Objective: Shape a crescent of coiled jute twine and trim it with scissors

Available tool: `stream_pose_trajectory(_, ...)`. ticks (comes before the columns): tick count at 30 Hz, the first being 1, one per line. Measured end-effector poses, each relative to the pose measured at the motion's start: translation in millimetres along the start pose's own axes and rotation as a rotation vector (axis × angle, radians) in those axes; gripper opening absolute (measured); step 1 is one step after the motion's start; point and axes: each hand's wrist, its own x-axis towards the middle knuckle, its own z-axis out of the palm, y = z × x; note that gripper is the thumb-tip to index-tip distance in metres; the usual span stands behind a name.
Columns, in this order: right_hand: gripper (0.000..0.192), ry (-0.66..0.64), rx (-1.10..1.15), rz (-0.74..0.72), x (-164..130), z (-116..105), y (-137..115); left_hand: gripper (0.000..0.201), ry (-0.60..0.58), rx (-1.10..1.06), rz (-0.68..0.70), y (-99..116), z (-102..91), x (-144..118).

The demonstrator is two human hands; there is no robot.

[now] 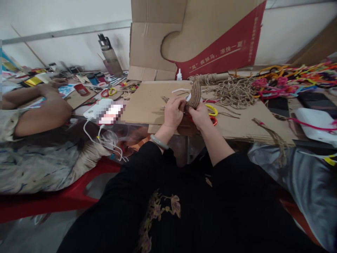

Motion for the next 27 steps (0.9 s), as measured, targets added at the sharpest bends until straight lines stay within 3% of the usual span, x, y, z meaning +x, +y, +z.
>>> stream_pose_trajectory(16,0.023,0.06,-0.035,-0.008,0.2,-1.8,5.9,0.014,-0.009,0.026,0.003,-0.5,2.4,1.1)
stream_pose_trajectory(27,0.018,0.022,0.0,-0.002,1.2,0.2,1.8,0.016,-0.007,0.04,0.009,-4.7,3.7,0.6)
